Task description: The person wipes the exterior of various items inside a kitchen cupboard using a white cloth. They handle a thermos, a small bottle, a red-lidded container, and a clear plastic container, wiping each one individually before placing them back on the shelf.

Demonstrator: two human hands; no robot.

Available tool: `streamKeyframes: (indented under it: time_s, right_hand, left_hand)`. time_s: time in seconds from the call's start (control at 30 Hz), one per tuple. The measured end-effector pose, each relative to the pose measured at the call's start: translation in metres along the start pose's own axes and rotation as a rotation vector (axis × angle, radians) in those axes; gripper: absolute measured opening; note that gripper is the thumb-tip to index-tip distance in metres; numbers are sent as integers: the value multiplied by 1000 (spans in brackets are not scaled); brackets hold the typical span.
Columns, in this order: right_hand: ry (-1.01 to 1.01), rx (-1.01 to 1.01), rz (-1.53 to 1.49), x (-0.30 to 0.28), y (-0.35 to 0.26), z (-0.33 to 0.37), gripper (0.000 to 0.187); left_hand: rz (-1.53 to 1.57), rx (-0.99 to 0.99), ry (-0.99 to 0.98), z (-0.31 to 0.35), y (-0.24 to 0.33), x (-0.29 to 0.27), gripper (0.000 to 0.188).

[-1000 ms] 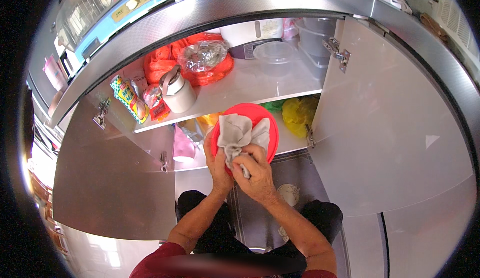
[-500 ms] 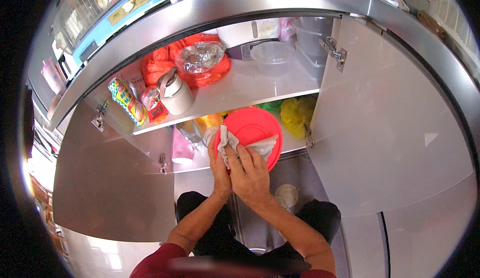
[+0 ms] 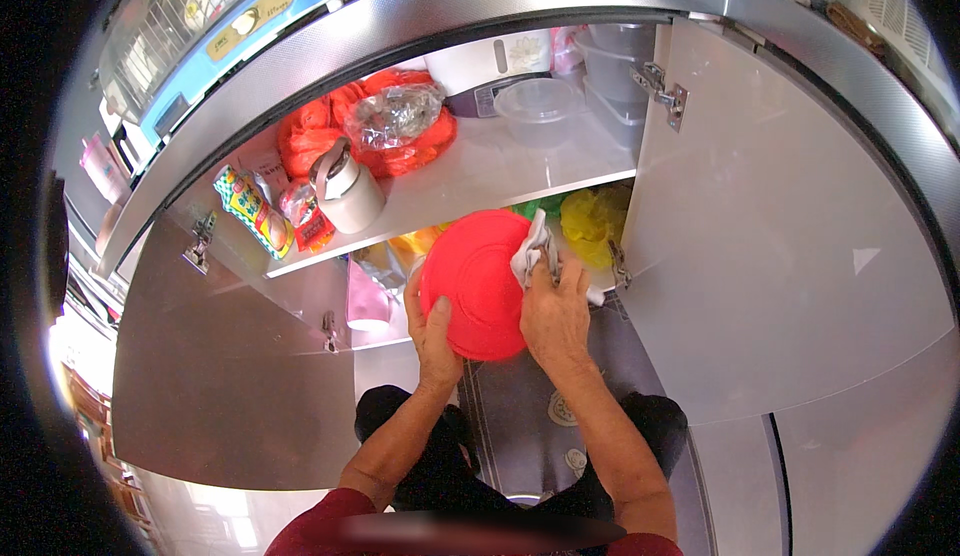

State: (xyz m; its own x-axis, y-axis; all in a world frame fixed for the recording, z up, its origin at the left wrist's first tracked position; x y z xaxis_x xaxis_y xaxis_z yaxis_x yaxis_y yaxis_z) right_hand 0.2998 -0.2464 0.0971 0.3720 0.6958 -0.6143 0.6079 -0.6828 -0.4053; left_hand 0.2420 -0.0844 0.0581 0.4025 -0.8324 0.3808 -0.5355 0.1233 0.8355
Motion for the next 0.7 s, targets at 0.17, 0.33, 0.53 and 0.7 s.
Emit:
streamKeyframes:
  time_s: [0.17,0.33,0.53,0.7]
  right_hand:
    - [-32,11,-197,9,-14,8,39]
    - [-119,-251,-288,6,-69,19,40]
    - [-232,-362,-336,6,-89,41,38]
    - [-143,-304,-351,-5,-71,24,36]
  left_hand:
    - [-81,20,18,1,-9,-2,49]
    - [98,-154,55,1,-27,-8,46]
    - [269,-229,97,-12,-26,-25,43]
    - [184,-234,68,-9,-23,-5,45]
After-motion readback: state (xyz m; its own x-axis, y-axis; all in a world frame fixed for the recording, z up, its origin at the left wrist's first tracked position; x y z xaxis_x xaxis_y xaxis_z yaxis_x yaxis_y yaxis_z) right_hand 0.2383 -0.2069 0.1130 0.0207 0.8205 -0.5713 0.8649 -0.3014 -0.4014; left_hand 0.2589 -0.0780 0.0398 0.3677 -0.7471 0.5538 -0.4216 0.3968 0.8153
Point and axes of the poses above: each hand's wrist, its own z-axis away from the middle knuckle, its own x-axis out of the palm, y = z × x, the point moved 9 cm from there along -z, towards the middle knuckle
